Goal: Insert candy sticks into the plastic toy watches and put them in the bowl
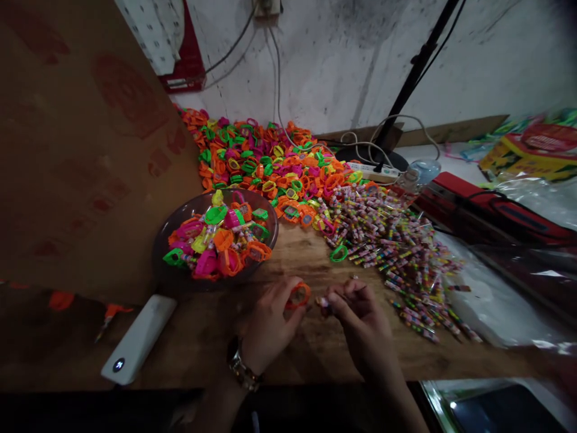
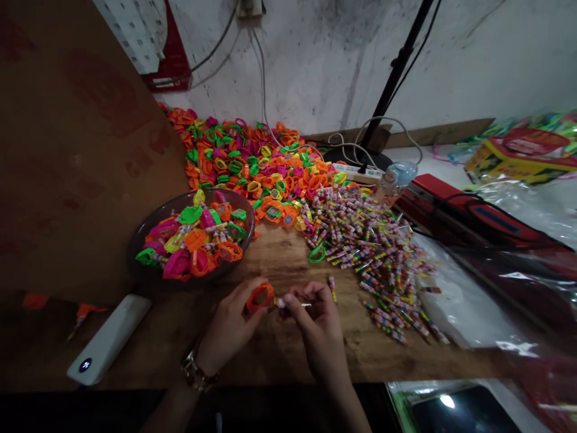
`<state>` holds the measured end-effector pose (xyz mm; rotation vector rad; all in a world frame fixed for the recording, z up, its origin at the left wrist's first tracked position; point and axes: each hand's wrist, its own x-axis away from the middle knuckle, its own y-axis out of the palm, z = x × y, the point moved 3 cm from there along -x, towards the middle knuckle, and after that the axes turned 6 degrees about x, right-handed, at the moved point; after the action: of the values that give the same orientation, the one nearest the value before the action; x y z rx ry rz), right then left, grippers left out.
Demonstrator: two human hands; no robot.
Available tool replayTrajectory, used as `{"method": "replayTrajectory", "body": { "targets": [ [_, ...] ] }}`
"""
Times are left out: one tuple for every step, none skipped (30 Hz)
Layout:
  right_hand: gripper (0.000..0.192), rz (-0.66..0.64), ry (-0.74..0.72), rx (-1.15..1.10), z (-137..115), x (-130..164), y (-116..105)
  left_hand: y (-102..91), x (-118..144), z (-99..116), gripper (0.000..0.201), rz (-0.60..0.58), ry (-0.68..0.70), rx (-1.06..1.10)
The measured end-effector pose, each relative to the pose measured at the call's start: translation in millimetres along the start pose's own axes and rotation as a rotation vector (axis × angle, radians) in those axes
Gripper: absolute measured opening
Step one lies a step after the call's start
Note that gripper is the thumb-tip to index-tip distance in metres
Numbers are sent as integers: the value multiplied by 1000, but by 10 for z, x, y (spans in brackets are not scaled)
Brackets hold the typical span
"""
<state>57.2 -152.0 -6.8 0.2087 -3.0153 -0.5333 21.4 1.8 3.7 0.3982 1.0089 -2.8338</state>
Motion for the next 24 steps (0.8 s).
{"method": "replayTrajectory", "body": {
  "targets": [
    [30,-18,0,23,7,0,2,0,3,1,31,-1,-4,-4],
    [27,-46,1,71,17,-2,-1,-1,6,3,32,1,-6,-7],
    [24,-77,-5,134,29,-4,-7,-2,9,5,32,1,-8,-8],
    [23,-106,-19,205,40,-6,-15,-4,11,9,33,2,-8,-10],
    [24,-129,-44,273,48,-8,-25,-7,14,13,34,3,-3,-14],
    [24,-138,-78,331,52,-10,-36,-11,16,18,35,5,6,-21],
    [23,-137,-113,379,52,-12,-45,-15,19,24,36,5,17,-29],
    [21,-131,-144,416,50,-12,-52,-19,22,30,36,4,29,-41],
    [20,-123,-166,444,47,-11,-56,-23,24,36,37,3,41,-56],
    [19,-116,-184,466,42,-8,-55,-28,27,43,38,0,53,-73],
    [18,-111,-201,482,35,-3,-51,-33,30,51,39,-3,67,-90],
    [16,-107,-220,493,25,3,-45,-37,33,60,40,-5,81,-106],
    [14,-102,-243,497,13,10,-37,-40,36,70,41,-7,94,-121],
    [12,-95,-267,500,1,18,-29,-43,38,80,41,-6,108,-135],
    [11,-85,-291,504,-9,26,-22,-44,40,89,41,-7,120,-149],
    [11,-77,-309,510,-16,32,-16,-45,42,96,40,-9,128,-165],
    [11,-71,-322,522,-17,37,-12,-47,45,102,39,-8,138,-184],
    [11,-67,-331,537,-15,40,-8,-49,48,107,38,-5,151,-203],
    [12,-66,-330,554,-8,42,-7,-53,53,111,36,-2,168,-225],
    [13,-73,-318,571,4,43,-6,-58,59,116,34,-1,190,-251],
    [15,-91,-296,586,19,45,-4,-63,68,120,32,-3,218,-281],
    [18,-120,-262,599,37,49,0,-69,80,124,30,-5,248,-316],
    [22,-164,-220,612,58,58,9,-73,94,128,29,-10,278,-357],
    [26,-220,-172,623,81,72,22,-77,111,131,28,-18,306,-399]
  ]
}}
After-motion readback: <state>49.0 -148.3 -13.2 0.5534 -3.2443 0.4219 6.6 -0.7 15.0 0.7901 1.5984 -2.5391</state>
